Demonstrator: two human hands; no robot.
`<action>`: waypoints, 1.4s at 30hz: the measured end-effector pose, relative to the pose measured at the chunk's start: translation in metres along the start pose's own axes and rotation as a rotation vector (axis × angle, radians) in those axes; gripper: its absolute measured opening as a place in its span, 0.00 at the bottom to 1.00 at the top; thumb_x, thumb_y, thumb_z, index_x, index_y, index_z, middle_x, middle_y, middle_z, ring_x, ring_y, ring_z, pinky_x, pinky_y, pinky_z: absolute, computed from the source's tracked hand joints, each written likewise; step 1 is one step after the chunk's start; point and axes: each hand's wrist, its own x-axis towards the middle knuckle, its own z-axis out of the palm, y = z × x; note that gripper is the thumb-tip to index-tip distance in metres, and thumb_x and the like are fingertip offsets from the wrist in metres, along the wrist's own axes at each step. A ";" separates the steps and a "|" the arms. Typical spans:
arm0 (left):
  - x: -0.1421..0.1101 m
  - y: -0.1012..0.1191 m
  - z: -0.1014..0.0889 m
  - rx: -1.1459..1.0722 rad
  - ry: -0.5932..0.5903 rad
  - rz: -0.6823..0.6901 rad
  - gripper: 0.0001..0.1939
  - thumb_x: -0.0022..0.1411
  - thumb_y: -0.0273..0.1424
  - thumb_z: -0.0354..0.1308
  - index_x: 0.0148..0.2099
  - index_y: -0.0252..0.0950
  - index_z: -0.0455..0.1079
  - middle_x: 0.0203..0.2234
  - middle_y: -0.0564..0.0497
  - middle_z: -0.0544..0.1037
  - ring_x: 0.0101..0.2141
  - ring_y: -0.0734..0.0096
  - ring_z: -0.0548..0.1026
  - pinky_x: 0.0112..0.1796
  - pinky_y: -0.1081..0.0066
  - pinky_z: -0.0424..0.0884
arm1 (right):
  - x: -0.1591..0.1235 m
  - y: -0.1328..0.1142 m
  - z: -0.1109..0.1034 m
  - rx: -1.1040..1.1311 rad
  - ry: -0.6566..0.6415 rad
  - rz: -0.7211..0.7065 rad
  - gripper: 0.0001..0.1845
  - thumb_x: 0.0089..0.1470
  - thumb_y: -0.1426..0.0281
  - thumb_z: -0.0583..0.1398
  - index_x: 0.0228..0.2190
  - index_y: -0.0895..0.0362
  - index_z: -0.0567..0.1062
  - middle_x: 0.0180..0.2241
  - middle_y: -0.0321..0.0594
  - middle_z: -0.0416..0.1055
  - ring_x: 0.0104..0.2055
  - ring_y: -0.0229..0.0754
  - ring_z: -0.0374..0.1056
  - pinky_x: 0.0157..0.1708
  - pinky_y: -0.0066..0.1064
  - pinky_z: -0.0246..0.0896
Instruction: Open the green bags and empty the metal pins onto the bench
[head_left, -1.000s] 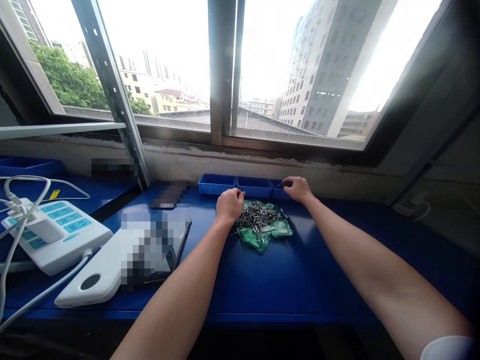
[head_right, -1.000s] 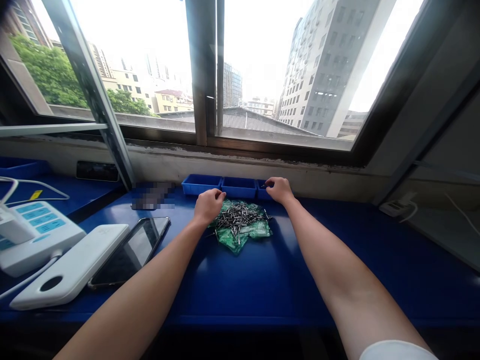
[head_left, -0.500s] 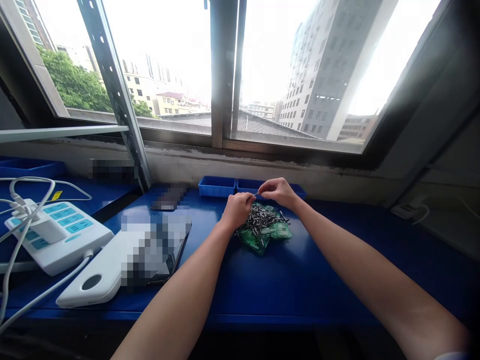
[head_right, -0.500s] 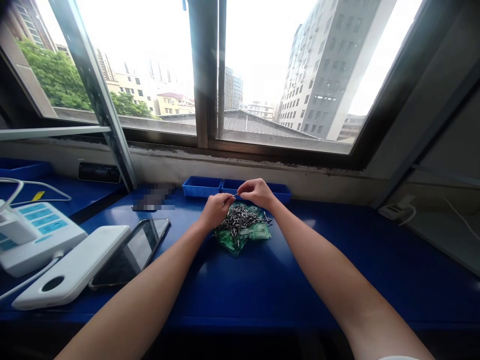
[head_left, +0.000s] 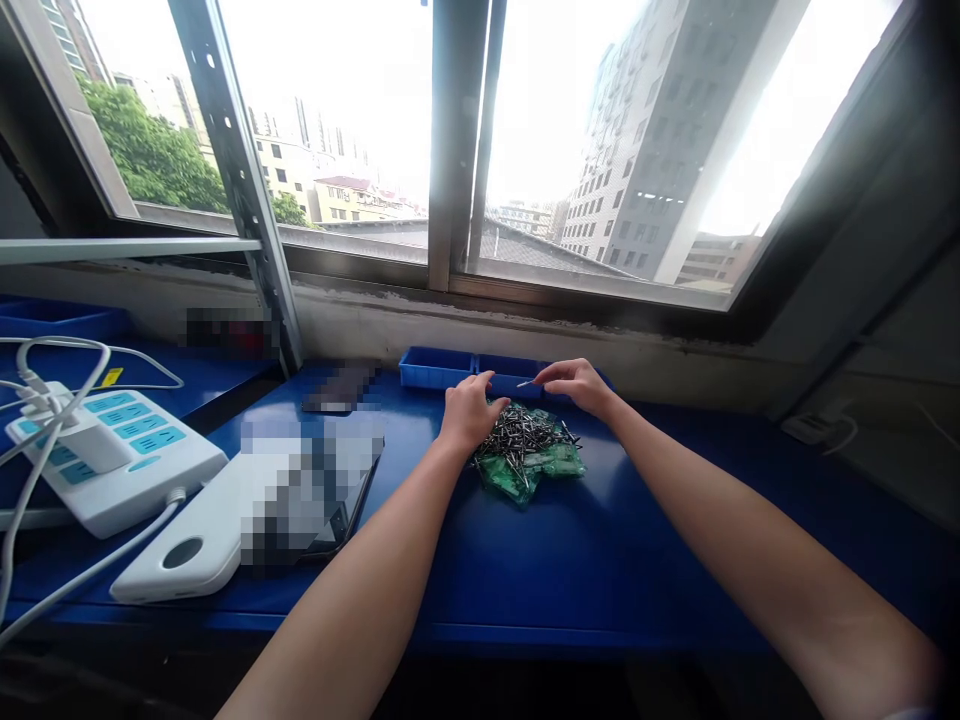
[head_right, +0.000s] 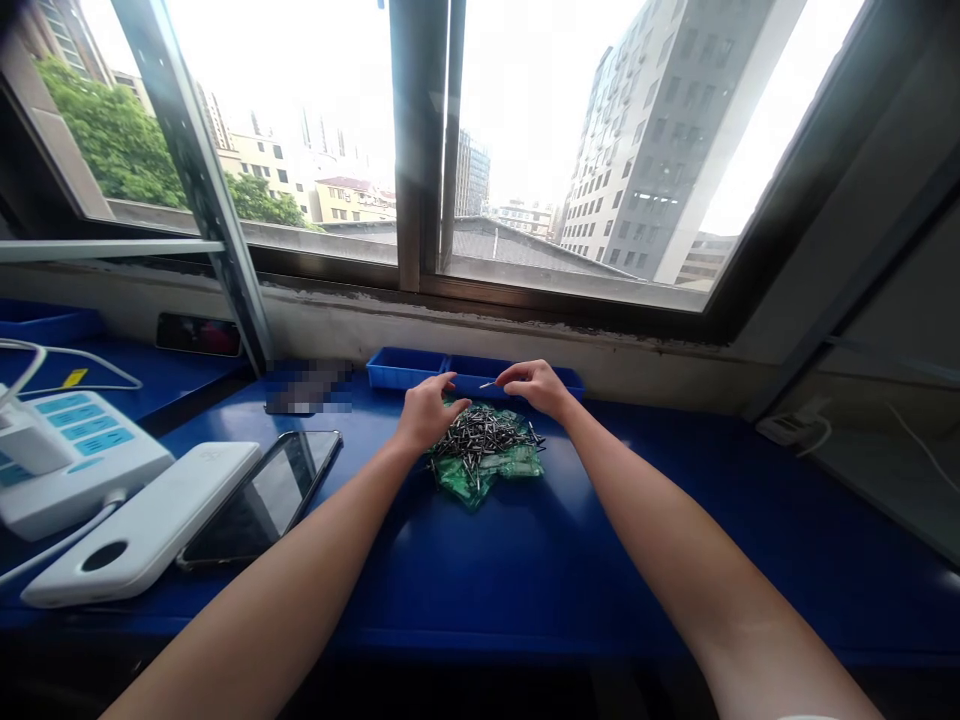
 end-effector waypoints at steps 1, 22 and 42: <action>0.000 0.000 0.000 0.017 0.014 -0.021 0.24 0.56 0.36 0.58 0.54 0.35 0.65 0.43 0.46 0.75 0.45 0.62 0.71 0.44 0.68 0.65 | 0.001 0.007 -0.006 -0.070 0.050 0.017 0.14 0.40 0.68 0.59 0.32 0.58 0.79 0.33 0.39 0.76 0.37 0.44 0.70 0.40 0.31 0.64; 0.000 -0.002 0.004 0.176 -0.042 -0.064 0.13 0.58 0.33 0.51 0.42 0.37 0.72 0.41 0.45 0.75 0.43 0.60 0.71 0.44 0.64 0.63 | 0.013 0.059 -0.004 -0.737 0.098 0.311 0.30 0.43 0.61 0.58 0.50 0.50 0.70 0.39 0.47 0.72 0.56 0.57 0.53 0.51 0.49 0.49; 0.002 -0.012 0.013 0.238 -0.290 -0.042 0.22 0.60 0.43 0.47 0.49 0.38 0.71 0.53 0.45 0.68 0.54 0.56 0.63 0.51 0.63 0.59 | -0.024 0.041 0.049 -0.519 0.106 0.279 0.17 0.47 0.63 0.56 0.36 0.55 0.79 0.43 0.43 0.72 0.48 0.51 0.64 0.47 0.36 0.57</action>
